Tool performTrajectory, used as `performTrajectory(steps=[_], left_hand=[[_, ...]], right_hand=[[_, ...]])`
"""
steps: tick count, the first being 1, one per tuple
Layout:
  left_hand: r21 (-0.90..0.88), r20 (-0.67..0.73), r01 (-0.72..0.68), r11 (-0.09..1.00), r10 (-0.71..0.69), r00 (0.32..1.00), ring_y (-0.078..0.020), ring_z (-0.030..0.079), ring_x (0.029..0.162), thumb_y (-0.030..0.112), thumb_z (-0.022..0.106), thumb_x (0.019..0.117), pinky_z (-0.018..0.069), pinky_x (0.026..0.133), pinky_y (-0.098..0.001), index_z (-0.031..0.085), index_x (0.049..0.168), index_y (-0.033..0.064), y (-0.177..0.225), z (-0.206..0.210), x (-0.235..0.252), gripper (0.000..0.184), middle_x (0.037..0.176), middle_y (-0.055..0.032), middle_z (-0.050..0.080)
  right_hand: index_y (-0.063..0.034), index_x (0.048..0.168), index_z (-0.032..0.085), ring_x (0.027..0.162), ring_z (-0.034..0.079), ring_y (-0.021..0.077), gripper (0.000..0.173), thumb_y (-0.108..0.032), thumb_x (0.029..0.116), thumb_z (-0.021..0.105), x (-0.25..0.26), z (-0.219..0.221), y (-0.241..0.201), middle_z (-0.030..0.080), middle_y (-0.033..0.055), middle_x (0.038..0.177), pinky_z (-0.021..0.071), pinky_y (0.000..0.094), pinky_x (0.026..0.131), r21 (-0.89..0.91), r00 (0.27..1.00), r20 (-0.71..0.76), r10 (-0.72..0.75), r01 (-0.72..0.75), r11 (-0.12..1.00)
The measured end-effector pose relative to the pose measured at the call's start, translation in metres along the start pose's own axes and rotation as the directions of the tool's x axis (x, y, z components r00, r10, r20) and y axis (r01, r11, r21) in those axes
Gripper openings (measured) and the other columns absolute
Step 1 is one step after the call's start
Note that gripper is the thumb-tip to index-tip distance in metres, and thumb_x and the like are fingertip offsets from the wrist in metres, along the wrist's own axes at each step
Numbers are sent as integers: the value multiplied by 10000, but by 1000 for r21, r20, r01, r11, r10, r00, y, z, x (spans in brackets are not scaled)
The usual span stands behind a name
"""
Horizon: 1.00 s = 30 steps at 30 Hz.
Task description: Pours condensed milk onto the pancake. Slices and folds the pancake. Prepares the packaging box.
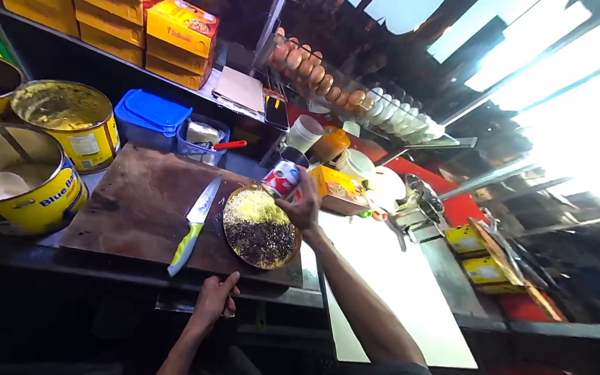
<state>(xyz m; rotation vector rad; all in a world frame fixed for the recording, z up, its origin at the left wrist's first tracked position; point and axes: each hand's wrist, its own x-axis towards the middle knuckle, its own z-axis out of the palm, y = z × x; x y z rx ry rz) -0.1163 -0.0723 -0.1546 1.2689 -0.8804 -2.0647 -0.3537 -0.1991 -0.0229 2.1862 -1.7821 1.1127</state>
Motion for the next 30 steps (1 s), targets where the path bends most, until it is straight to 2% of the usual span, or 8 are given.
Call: performTrajectory(steps=[3, 6, 9, 11, 14, 18, 22, 30], left_hand=[[-4, -25, 11, 1000, -11, 1000, -90, 547, 402, 330, 557, 1066, 477, 398, -235, 678, 877, 5, -1, 3, -2, 394, 595, -37, 645], [-17, -31, 5, 1000, -5, 999, -89, 533, 386, 320, 567, 1061, 464, 380, -227, 680, 862, 2, 1, 3, 0, 392, 570, -41, 632], [-4, -18, 2, 1000, -2, 1000, -90, 532, 388, 310, 553, 1069, 465, 385, -231, 680, 854, 5, 1, 2, 0, 394, 569, -36, 630], [7, -17, 14, 1000, -14, 1000, -91, 540, 396, 311, 553, 1068, 467, 386, -233, 673, 864, 8, 0, 1, -1, 385, 597, -40, 647], [-2, -28, 22, 1000, -22, 999, -85, 544, 404, 319, 564, 1063, 465, 384, -225, 675, 884, 13, 5, 1, 1, 371, 650, -40, 671], [-29, -20, 29, 999, -30, 999, -75, 540, 402, 308, 572, 1060, 467, 385, -216, 665, 888, 13, 2, 1, 0, 354, 669, -35, 676], [-30, 7, 26, 999, -26, 1000, -84, 535, 388, 308, 568, 1061, 465, 386, -222, 670, 868, 5, -1, -1, 3, 373, 607, -37, 649], [-38, 28, 18, 999, -17, 999, -89, 532, 380, 315, 562, 1064, 465, 386, -227, 674, 828, 13, 0, -2, 1, 399, 571, -38, 632]], right_hand=[[84, 1512, 389, 1351, 521, 413, 940, -276, 784, 861, 57, -79, -19, 484, 320, 1478, 443, 525, 1115, -119, 998, 59, -36, 43, 992], [45, 1511, 396, 1317, 569, 281, 971, -451, 779, 797, 97, -127, -35, 524, 249, 1450, 510, 415, 1081, -92, 991, -114, -68, 58, 994], [11, 1604, 206, 1427, 458, 215, 1036, -379, 849, 797, 38, -71, -8, 363, 194, 1608, 439, 368, 1156, 46, 979, -194, 60, -52, 998], [85, 1516, 376, 1334, 552, 347, 1017, -263, 704, 879, -13, -12, 35, 482, 278, 1496, 490, 495, 1080, -10, 976, -202, 83, -87, 996], [96, 1471, 452, 1284, 580, 405, 992, -254, 657, 898, -42, 3, 53, 553, 298, 1413, 496, 544, 1049, -57, 966, -149, 209, -219, 974], [112, 1439, 482, 1246, 592, 436, 981, -292, 639, 881, -61, -13, 44, 579, 313, 1364, 496, 564, 1024, -140, 978, -128, 163, -181, 974], [148, 1410, 491, 1234, 592, 428, 995, -322, 621, 873, -69, -14, 1, 580, 335, 1336, 497, 533, 1022, -92, 989, -100, 109, -119, 989], [108, 1410, 499, 1204, 592, 388, 964, -327, 635, 871, -35, 34, -38, 581, 292, 1319, 518, 520, 975, 31, 992, -126, -23, 27, 999]])
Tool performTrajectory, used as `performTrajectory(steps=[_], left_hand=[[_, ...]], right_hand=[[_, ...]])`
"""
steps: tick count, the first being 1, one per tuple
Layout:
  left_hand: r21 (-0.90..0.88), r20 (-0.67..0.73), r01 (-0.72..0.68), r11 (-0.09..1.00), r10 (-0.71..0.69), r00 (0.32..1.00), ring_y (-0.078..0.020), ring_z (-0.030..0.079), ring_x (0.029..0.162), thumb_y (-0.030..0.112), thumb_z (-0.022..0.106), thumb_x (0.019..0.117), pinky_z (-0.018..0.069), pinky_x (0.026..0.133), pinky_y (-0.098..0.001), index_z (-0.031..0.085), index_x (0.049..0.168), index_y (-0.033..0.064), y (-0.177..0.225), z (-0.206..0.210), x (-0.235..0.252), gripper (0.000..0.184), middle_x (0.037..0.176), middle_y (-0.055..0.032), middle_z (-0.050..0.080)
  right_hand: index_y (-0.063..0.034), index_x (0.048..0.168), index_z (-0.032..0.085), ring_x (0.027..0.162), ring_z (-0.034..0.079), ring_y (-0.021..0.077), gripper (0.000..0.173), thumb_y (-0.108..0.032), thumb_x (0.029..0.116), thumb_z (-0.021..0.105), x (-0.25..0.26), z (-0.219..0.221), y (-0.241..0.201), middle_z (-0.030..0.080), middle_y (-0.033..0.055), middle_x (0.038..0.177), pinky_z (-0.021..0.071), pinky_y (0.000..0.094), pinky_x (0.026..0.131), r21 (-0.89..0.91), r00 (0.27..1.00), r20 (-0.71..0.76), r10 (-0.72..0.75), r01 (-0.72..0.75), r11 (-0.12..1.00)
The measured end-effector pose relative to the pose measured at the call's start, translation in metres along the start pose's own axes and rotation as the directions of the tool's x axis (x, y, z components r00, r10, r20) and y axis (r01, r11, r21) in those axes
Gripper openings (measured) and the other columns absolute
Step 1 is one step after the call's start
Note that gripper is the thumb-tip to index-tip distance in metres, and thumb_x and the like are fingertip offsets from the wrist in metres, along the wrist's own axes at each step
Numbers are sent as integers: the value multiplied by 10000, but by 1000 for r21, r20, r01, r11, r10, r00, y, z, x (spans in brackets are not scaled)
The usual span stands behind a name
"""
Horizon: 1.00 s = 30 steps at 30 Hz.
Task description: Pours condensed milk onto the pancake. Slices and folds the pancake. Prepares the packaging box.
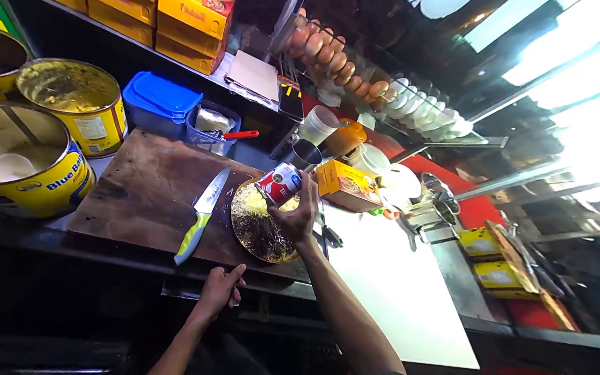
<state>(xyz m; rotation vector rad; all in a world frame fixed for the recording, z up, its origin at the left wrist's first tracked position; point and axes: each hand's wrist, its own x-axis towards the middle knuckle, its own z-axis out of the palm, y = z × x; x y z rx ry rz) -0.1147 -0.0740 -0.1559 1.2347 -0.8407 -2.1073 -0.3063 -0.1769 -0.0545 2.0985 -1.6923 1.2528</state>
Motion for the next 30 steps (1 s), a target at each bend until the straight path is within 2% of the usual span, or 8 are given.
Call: performTrajectory(steps=[7, 14, 20, 23, 25, 27, 29, 30], left_hand=[[-28, 0, 10, 1000, -10, 1000, -89, 536, 387, 312, 572, 1059, 463, 382, -222, 664, 852, 7, 0, -1, 1, 380, 626, -49, 662], [-16, 8, -11, 1000, 11, 1000, -80, 530, 388, 313, 576, 1058, 463, 387, -218, 669, 867, 4, 0, -1, 0, 375, 625, -43, 660], [1, -6, 14, 1000, -14, 1000, -82, 533, 386, 339, 572, 1058, 469, 391, -221, 673, 851, 21, 1, 1, -1, 393, 587, -25, 636], [-1, -8, -1, 1000, 1, 1000, -76, 534, 394, 317, 570, 1061, 462, 383, -213, 667, 877, 13, 1, 1, -1, 368, 641, -34, 664], [5, -18, -1, 1000, 1, 1000, -78, 534, 390, 308, 569, 1061, 457, 378, -214, 671, 868, 8, 1, 2, -1, 371, 631, -37, 663], [12, -34, 0, 1000, 0, 999, -81, 528, 388, 303, 567, 1063, 451, 374, -216, 677, 853, 5, 2, 3, -2, 381, 616, -41, 655], [29, -36, 1, 1000, 0, 999, -82, 525, 386, 306, 557, 1067, 450, 375, -217, 679, 851, 6, 2, 3, -2, 390, 602, -39, 647], [40, -36, -1, 999, 3, 999, -81, 522, 383, 308, 553, 1069, 450, 374, -218, 680, 850, 7, 2, 3, -2, 393, 594, -37, 644]], right_hand=[[80, 1480, 416, 1305, 540, 410, 983, -213, 666, 884, 29, 19, 39, 501, 300, 1439, 476, 537, 1058, -67, 999, 42, 29, -26, 997], [90, 1467, 421, 1275, 562, 391, 1003, -219, 637, 891, 9, 27, -1, 535, 290, 1401, 504, 531, 1025, 43, 995, 82, 65, -68, 997], [78, 1413, 533, 1198, 620, 339, 974, -418, 641, 861, -36, -50, -31, 619, 265, 1308, 522, 497, 998, -6, 985, 165, 55, -55, 998], [97, 1383, 553, 1223, 624, 344, 895, -392, 697, 854, -8, -106, -27, 631, 273, 1322, 516, 496, 1017, -79, 988, 151, -31, 44, 996], [84, 1420, 507, 1227, 610, 303, 919, -400, 716, 846, 26, -142, -27, 603, 263, 1336, 520, 452, 1018, -166, 992, 99, -79, 95, 982], [44, 1501, 406, 1329, 543, 249, 986, -447, 754, 823, 43, -158, -23, 522, 228, 1446, 472, 402, 1103, -202, 998, -31, -47, 40, 979], [40, 1571, 259, 1423, 459, 212, 1059, -465, 825, 816, 30, -141, -1, 398, 207, 1565, 437, 356, 1162, -131, 988, -153, 15, -36, 991], [54, 1575, 245, 1414, 474, 229, 1064, -415, 822, 832, 16, -122, 15, 397, 224, 1569, 454, 371, 1148, -108, 983, -172, 60, -80, 991]])
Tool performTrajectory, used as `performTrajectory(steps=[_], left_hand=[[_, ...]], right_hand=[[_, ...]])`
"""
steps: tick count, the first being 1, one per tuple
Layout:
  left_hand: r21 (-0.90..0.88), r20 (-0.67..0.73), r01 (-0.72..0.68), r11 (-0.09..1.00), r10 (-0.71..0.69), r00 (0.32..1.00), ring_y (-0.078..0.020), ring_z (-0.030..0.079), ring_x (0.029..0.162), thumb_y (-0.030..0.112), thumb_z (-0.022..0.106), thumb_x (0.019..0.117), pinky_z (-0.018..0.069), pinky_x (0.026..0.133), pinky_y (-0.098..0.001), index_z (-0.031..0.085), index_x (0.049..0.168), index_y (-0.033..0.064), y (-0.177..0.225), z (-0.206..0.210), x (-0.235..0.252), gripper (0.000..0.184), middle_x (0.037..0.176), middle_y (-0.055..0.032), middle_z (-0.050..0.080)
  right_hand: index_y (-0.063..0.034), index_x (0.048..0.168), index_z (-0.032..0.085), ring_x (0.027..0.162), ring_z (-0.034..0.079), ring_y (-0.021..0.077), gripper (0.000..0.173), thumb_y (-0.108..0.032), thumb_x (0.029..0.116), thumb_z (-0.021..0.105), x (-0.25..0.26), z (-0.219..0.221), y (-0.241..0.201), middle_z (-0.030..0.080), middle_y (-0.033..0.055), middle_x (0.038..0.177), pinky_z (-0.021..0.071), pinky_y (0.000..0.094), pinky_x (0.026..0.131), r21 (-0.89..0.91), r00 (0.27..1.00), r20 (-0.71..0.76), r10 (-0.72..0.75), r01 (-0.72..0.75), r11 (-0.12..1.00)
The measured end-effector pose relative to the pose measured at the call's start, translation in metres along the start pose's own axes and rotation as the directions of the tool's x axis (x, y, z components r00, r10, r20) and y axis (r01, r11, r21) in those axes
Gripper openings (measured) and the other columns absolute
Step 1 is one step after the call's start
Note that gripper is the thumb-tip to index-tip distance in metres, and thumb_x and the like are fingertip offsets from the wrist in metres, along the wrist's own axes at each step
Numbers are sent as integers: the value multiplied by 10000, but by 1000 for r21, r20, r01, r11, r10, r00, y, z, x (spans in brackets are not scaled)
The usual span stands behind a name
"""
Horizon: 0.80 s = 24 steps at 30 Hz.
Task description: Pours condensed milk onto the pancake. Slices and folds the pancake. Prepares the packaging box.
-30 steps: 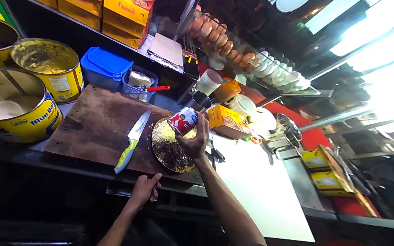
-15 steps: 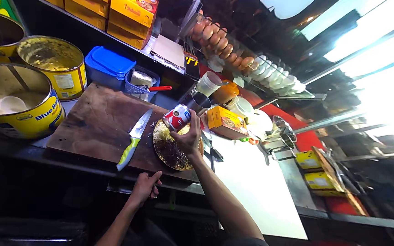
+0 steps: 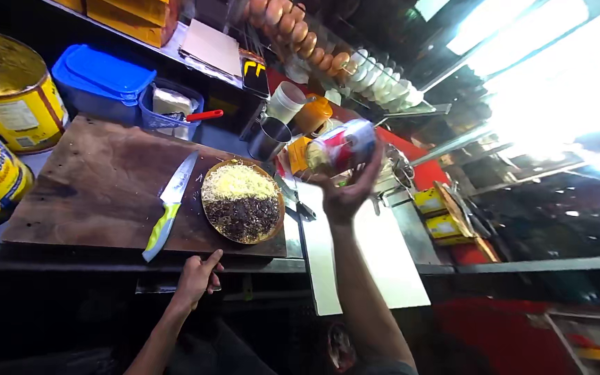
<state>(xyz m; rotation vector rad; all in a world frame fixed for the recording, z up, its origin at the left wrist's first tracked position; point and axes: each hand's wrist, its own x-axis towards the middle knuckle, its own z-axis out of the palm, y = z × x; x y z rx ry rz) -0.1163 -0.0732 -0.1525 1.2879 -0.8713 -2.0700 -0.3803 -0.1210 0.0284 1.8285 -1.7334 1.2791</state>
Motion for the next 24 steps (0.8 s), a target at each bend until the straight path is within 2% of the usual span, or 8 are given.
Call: performTrajectory(steps=[4, 7, 11, 14, 16, 19, 21, 24], left_hand=[[11, -11, 25, 1000, -25, 1000, -78, 528, 390, 308, 568, 1060, 454, 375, -220, 667, 876, 6, 1, -1, 0, 367, 633, -35, 663], [-7, -3, 9, 1000, -9, 1000, -74, 528, 388, 299, 567, 1063, 454, 369, -215, 665, 867, 11, 1, -1, 1, 362, 627, -29, 657], [-11, 17, -32, 999, 33, 999, -71, 518, 378, 293, 548, 1071, 445, 369, -215, 672, 852, 13, -2, -1, 2, 376, 584, -25, 637], [-7, 12, -29, 1000, 29, 1000, -73, 520, 380, 295, 548, 1072, 450, 372, -214, 667, 861, 13, -2, -1, 2, 372, 602, -29, 649], [-6, -2, -21, 1000, 21, 1000, -79, 521, 378, 299, 552, 1070, 453, 371, -219, 669, 858, 9, -1, 0, 1, 378, 589, -32, 640], [-7, -17, -5, 1000, 5, 1000, -81, 525, 377, 309, 560, 1066, 452, 366, -217, 668, 853, 7, 1, 1, 0, 385, 578, -35, 631], [1, -25, -4, 1000, 4, 1000, -82, 527, 381, 318, 558, 1066, 456, 375, -220, 671, 849, 10, 1, 2, 0, 393, 570, -31, 627], [-8, -26, -6, 1000, 6, 1000, -85, 527, 384, 306, 560, 1065, 452, 375, -223, 672, 843, 5, -1, 3, 0, 391, 584, -37, 638]], right_hand=[[81, 1484, 440, 1273, 593, 390, 1008, -252, 655, 905, -74, 41, 48, 532, 297, 1437, 532, 525, 1011, -100, 990, 95, 105, -95, 990], [94, 1458, 476, 1256, 599, 388, 988, -225, 623, 898, -94, 21, 34, 541, 314, 1411, 549, 472, 988, -126, 970, 145, 193, -176, 976], [182, 1373, 504, 1232, 611, 380, 983, -351, 626, 855, -111, 10, 3, 590, 343, 1336, 496, 448, 1047, -117, 988, 126, 85, -70, 991], [200, 1336, 522, 1228, 610, 327, 971, -366, 620, 856, -121, 23, -27, 601, 341, 1302, 491, 376, 1060, 2, 989, 137, 56, -57, 998], [183, 1322, 537, 1221, 604, 297, 957, -399, 634, 858, -116, 38, -42, 611, 320, 1277, 484, 361, 1057, 87, 991, 132, 17, -28, 996], [136, 1372, 519, 1198, 601, 311, 937, -371, 666, 870, -86, 61, -45, 606, 279, 1284, 508, 430, 1014, 143, 988, 146, -38, 17, 990], [126, 1400, 484, 1241, 593, 346, 914, -267, 680, 887, -55, 72, -32, 574, 293, 1350, 517, 464, 1029, 145, 984, 159, -79, 56, 988], [61, 1525, 359, 1363, 504, 372, 978, -177, 716, 855, -28, 76, -2, 432, 284, 1517, 478, 492, 1085, 85, 970, 240, -39, 19, 996]])
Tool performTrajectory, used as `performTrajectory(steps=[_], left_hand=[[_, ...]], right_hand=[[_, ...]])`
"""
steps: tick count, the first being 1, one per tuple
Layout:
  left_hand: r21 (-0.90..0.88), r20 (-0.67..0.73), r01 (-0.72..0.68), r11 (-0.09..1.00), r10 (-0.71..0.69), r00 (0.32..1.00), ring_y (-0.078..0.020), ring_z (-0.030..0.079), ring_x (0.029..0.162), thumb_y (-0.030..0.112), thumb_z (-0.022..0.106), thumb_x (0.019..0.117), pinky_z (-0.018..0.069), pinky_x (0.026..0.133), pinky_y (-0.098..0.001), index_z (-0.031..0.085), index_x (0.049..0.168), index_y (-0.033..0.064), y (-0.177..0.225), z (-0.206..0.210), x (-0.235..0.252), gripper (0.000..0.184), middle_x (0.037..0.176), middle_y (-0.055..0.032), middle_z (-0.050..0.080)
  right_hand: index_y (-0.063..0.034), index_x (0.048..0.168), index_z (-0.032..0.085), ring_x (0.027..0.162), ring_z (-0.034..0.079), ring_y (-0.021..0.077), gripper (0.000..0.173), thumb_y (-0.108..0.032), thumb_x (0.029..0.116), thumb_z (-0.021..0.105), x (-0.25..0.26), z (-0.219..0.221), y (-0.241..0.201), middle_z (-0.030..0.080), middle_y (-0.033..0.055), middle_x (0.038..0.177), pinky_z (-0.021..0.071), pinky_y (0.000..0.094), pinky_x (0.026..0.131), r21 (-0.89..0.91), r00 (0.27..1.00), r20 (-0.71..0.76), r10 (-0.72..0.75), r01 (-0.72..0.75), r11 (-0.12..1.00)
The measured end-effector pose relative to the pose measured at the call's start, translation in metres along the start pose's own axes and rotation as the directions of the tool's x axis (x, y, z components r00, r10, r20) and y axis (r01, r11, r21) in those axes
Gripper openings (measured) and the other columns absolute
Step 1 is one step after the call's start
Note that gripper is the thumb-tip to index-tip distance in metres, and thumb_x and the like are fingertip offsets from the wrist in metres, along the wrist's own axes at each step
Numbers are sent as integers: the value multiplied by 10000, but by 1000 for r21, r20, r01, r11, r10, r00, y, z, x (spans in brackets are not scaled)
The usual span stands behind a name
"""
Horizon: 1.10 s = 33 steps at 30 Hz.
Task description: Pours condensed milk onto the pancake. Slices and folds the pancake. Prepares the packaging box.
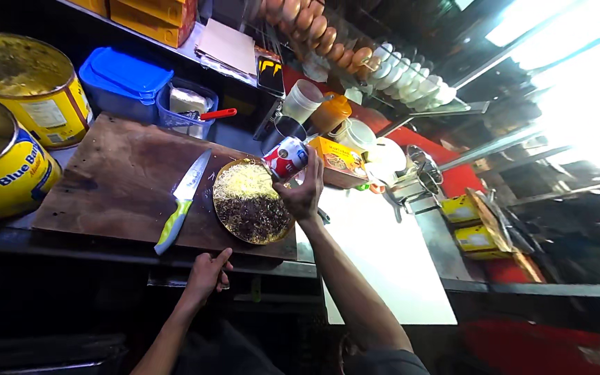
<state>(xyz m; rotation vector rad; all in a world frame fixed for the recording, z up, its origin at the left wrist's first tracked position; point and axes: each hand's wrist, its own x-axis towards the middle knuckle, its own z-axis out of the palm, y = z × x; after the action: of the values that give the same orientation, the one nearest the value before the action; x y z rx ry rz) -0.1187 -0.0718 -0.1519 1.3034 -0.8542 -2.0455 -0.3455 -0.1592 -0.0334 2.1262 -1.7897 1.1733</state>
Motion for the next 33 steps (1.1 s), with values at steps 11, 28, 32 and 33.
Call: performTrajectory(steps=[11, 28, 32, 33], left_hand=[[-7, 6, -8, 1000, 8, 1000, -82, 525, 387, 314, 559, 1065, 447, 376, -216, 674, 845, 12, 0, -1, -1, 391, 583, -35, 631], [-39, 11, 14, 999, -13, 1000, -78, 521, 377, 302, 578, 1057, 449, 372, -217, 683, 854, 6, -3, -1, 2, 374, 561, -33, 627], [-52, -6, 20, 998, -20, 1000, -81, 512, 375, 300, 577, 1057, 439, 367, -214, 679, 843, -1, -2, 0, 1, 384, 565, -45, 627], [-45, -7, 21, 999, -21, 1000, -81, 514, 378, 301, 573, 1059, 439, 368, -213, 681, 846, -1, -2, 0, 1, 384, 569, -44, 628]], right_hand=[[70, 1513, 362, 1296, 543, 297, 998, -290, 713, 838, 27, -15, -33, 487, 261, 1446, 503, 418, 1044, 42, 992, -127, -27, 33, 999], [117, 1460, 418, 1331, 550, 349, 982, -410, 757, 856, 107, -118, -32, 519, 315, 1442, 467, 457, 1108, -156, 978, 58, -199, 206, 966], [129, 1520, 293, 1398, 486, 277, 963, -389, 860, 766, 134, -151, -70, 420, 293, 1515, 459, 373, 1152, -142, 910, -242, -336, 310, 940], [125, 1560, 222, 1440, 432, 283, 960, -353, 907, 739, 109, -131, -65, 348, 295, 1576, 408, 375, 1178, -150, 913, -289, -288, 254, 956]])
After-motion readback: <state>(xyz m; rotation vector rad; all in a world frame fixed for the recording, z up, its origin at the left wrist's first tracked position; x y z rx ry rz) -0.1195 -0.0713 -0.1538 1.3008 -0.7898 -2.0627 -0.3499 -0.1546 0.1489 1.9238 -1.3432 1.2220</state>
